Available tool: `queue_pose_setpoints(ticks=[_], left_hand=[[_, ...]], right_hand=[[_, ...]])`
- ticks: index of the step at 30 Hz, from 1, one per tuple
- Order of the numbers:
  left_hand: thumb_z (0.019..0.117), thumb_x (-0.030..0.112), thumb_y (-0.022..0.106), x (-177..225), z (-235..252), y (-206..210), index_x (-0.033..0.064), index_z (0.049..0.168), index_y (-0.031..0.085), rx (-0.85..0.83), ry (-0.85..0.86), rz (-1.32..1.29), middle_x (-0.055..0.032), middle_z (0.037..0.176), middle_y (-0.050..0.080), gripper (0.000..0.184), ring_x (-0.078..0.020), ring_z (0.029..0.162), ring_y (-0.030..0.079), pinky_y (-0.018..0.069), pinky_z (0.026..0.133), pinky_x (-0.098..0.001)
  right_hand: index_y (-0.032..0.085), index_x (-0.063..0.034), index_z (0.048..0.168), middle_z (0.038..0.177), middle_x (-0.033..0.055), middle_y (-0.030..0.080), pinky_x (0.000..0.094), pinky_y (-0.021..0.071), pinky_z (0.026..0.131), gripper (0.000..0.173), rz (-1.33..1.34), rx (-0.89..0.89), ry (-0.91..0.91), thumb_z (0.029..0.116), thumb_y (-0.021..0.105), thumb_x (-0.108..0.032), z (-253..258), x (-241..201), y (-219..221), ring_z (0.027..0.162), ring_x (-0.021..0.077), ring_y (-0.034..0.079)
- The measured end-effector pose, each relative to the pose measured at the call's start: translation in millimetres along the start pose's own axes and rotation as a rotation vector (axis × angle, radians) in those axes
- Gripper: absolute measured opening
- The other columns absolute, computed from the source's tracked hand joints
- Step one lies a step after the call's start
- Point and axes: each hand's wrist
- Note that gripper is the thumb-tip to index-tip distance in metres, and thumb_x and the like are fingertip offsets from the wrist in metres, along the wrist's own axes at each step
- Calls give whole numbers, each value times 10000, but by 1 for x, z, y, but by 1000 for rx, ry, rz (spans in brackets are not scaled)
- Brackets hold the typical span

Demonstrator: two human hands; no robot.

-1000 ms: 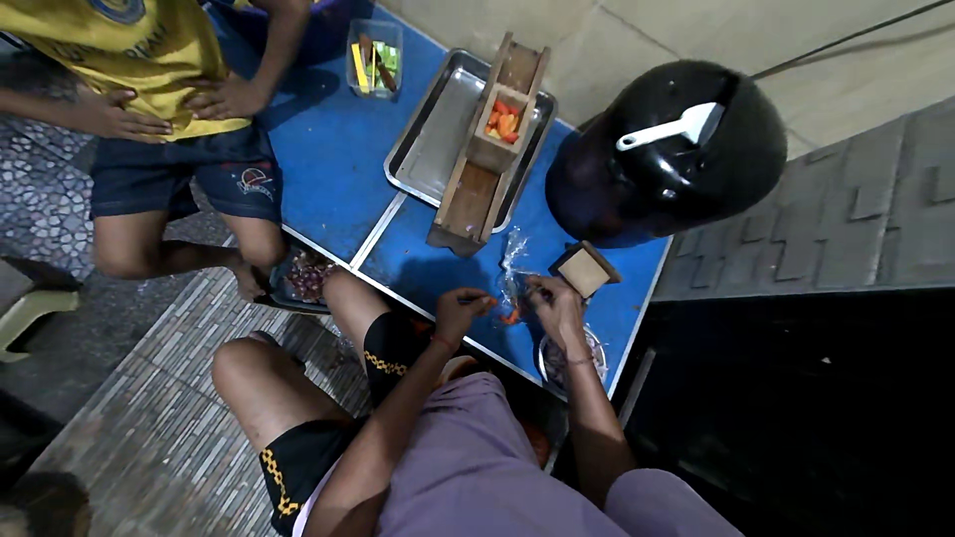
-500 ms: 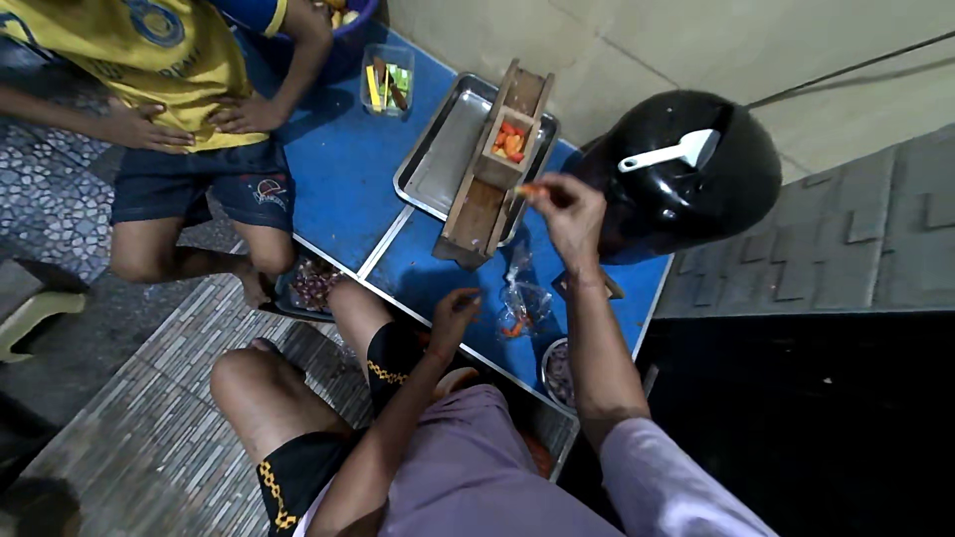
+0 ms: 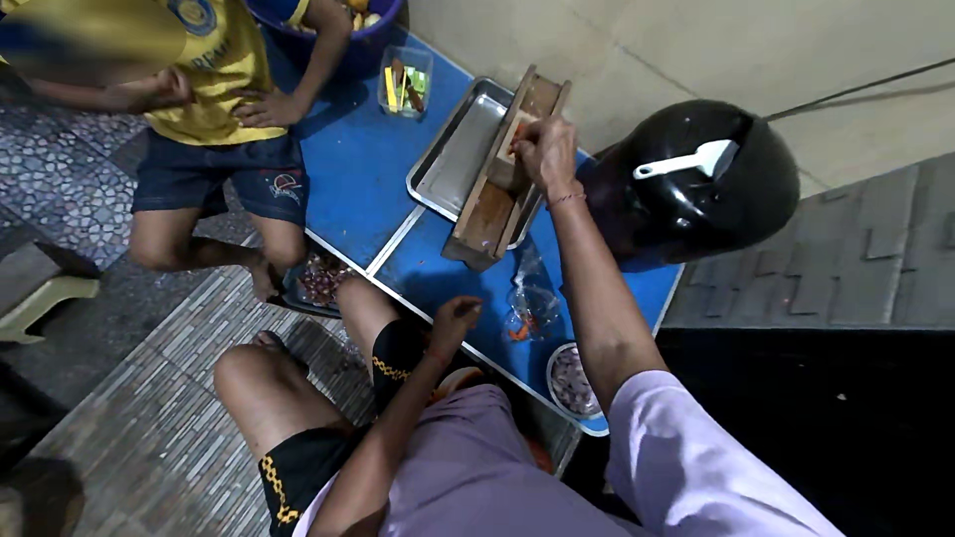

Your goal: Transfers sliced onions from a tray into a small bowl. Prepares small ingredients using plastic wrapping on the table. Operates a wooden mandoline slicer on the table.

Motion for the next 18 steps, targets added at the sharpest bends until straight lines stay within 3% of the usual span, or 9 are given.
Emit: queue_pose_setpoints(ticks=[2, 5, 8, 11, 14, 16, 18], left_hand=[[1040, 106, 573, -3, 1, 1, -32, 1253, 634, -21, -2, 36, -170, 1171, 665, 261, -194, 977, 669, 562, 873, -357], [1037, 121, 586, -12, 4, 3, -23, 1248, 656, -34, 10, 139, -177, 1175, 676, 264, -202, 1003, 669, 550, 905, -369], [1022, 157, 625, -18, 5, 11, -3, 1281, 653, -96, -24, 299, -182, 1193, 684, 305, -246, 1067, 669, 530, 970, -419], [984, 214, 696, -29, 9, 29, 1, 1355, 605, -165, -85, 451, -217, 1234, 671, 437, -323, 1128, 659, 508, 1021, -491], [955, 253, 731, -43, 11, 49, -23, 1405, 543, -208, -46, 608, -255, 1332, 615, 560, -378, 1239, 605, 469, 1078, -533], [933, 311, 754, -49, 13, 60, -19, 1425, 525, -234, -19, 726, -250, 1412, 559, 636, -384, 1294, 567, 452, 1091, -545], [923, 333, 763, -49, 17, 68, -13, 1400, 538, -244, -17, 809, -251, 1410, 544, 630, -394, 1252, 588, 488, 1044, -554]], right_hand=[[741, 3, 1138, 1153, 261, 706, 581, 479, 1025, 254, 31, -42, -52, 1003, 616, -172, -4, 2, -9, 1130, 430, 664], [689, -63, 1308, 1296, 246, 639, 491, 503, 1031, 317, 128, 16, -148, 1028, 568, -148, -36, 10, -28, 1159, 366, 648], [701, -26, 1229, 1200, 188, 682, 420, 563, 941, 260, 230, -24, -120, 1038, 564, -138, -111, 20, -40, 1042, 260, 688], [711, -22, 1175, 1071, 173, 730, 530, 584, 850, 212, 266, -296, 50, 1047, 572, -118, -199, 42, -15, 912, 301, 713], [743, -8, 1115, 1017, 224, 733, 628, 537, 891, 213, 138, -443, 296, 1037, 580, -120, -247, 67, 19, 952, 400, 707], [736, -10, 1148, 1085, 239, 725, 623, 506, 973, 244, 87, -486, 371, 1053, 553, -140, -261, 80, 32, 1055, 419, 688], [736, -13, 1146, 1084, 222, 728, 589, 511, 978, 250, 107, -507, 358, 1057, 536, -133, -269, 89, 40, 1051, 392, 690]])
Point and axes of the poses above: each hand's wrist, its own z-axis towards the middle knuckle, its own y-axis out of the palm, x = y × z
